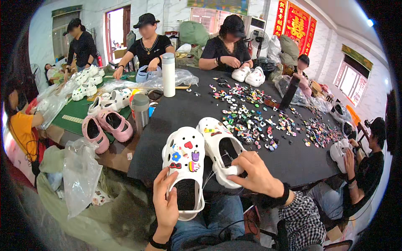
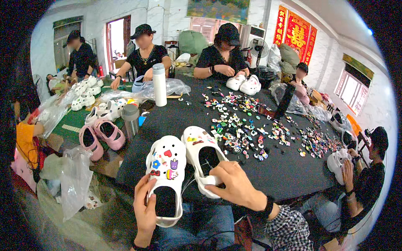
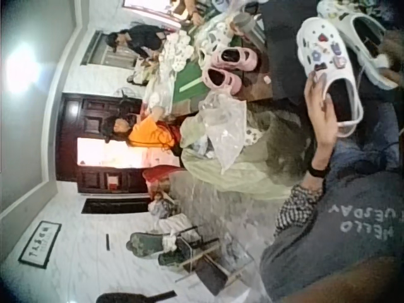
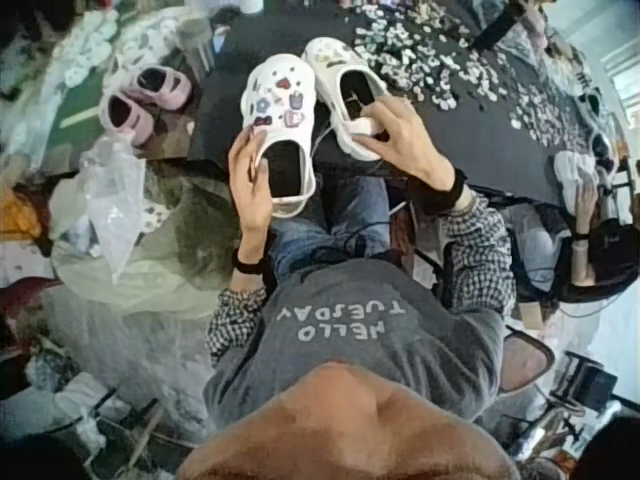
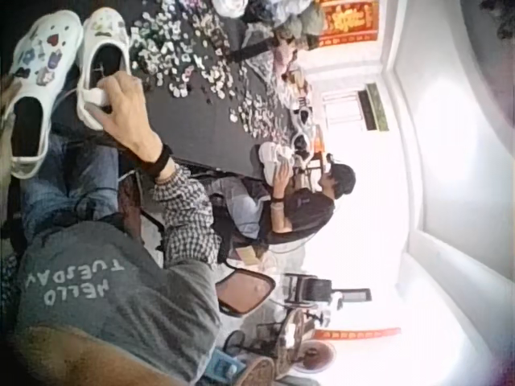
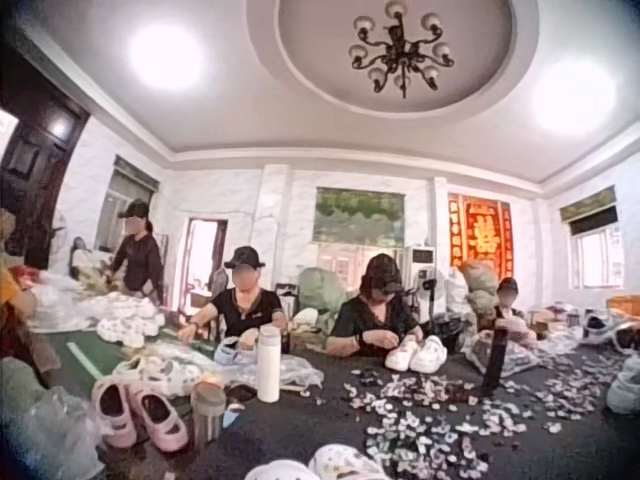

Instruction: Attaching decorative charms to plastic clogs in a workshop environment.

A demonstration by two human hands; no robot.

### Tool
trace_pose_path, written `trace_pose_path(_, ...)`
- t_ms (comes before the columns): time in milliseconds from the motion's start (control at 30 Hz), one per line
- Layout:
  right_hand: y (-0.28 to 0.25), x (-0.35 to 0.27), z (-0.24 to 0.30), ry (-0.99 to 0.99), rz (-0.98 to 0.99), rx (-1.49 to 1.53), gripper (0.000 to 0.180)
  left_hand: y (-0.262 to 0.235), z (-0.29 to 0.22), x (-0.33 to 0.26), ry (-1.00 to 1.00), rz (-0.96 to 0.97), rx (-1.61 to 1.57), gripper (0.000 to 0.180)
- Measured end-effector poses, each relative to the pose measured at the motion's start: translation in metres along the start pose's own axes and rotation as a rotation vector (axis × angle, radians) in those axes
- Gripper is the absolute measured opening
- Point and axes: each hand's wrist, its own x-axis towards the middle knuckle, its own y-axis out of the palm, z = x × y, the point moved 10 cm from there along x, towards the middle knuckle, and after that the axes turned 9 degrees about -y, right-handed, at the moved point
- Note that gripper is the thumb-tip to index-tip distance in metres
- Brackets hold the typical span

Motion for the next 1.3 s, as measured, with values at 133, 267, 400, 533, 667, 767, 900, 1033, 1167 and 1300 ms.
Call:
trace_pose_path(133,0.006,-0.009,0.034,-0.112,-0.087,0.003,0.032,-0.001,-0.001,-0.002,0.028,-0.001,0.017,0.041)
trace_pose_path(267,0.007,-0.023,0.057,-0.176,-0.129,-0.114,0.033,0.005,-0.01,-0.002,0.043,0.009,0.059,0.038)
trace_pose_path(400,0.018,-0.032,0.064,-0.231,-0.159,-0.166,0.034,0.006,-0.013,-0.006,0.068,-0.018,0.062,0.037)
trace_pose_path(533,0.021,-0.038,0.075,-0.271,-0.166,-0.196,0.033,0.003,-0.012,-0.003,0.089,-0.045,0.07,0.035)
trace_pose_path(667,0.024,-0.042,0.079,-0.234,-0.159,-0.209,0.031,0.007,-0.017,-0.001,0.129,-0.063,0.095,0.034)
trace_pose_path(767,0.028,-0.046,0.075,-0.179,-0.161,-0.192,0.03,0.007,-0.009,0.005,0.104,-0.056,0.054,0.035)
trace_pose_path(900,0.029,-0.045,0.079,-0.185,-0.181,-0.207,0.032,0.007,-0.003,0.006,0.137,-0.038,0.109,0.033)
trace_pose_path(1033,0.033,-0.046,0.081,-0.174,-0.203,-0.184,0.035,0.001,-0.019,-0.002,0.206,-0.181,0.236,0.03)
trace_pose_path(1167,0.036,-0.045,0.085,-0.201,-0.242,-0.21,0.034,0.012,-0.043,-0.022,0.45,-0.126,0.43,0.025)
trace_pose_path(1300,0.028,-0.052,0.082,-0.145,-0.227,-0.26,0.035,0.05,-0.06,-0.034,0.591,0.05,0.571,0.03)
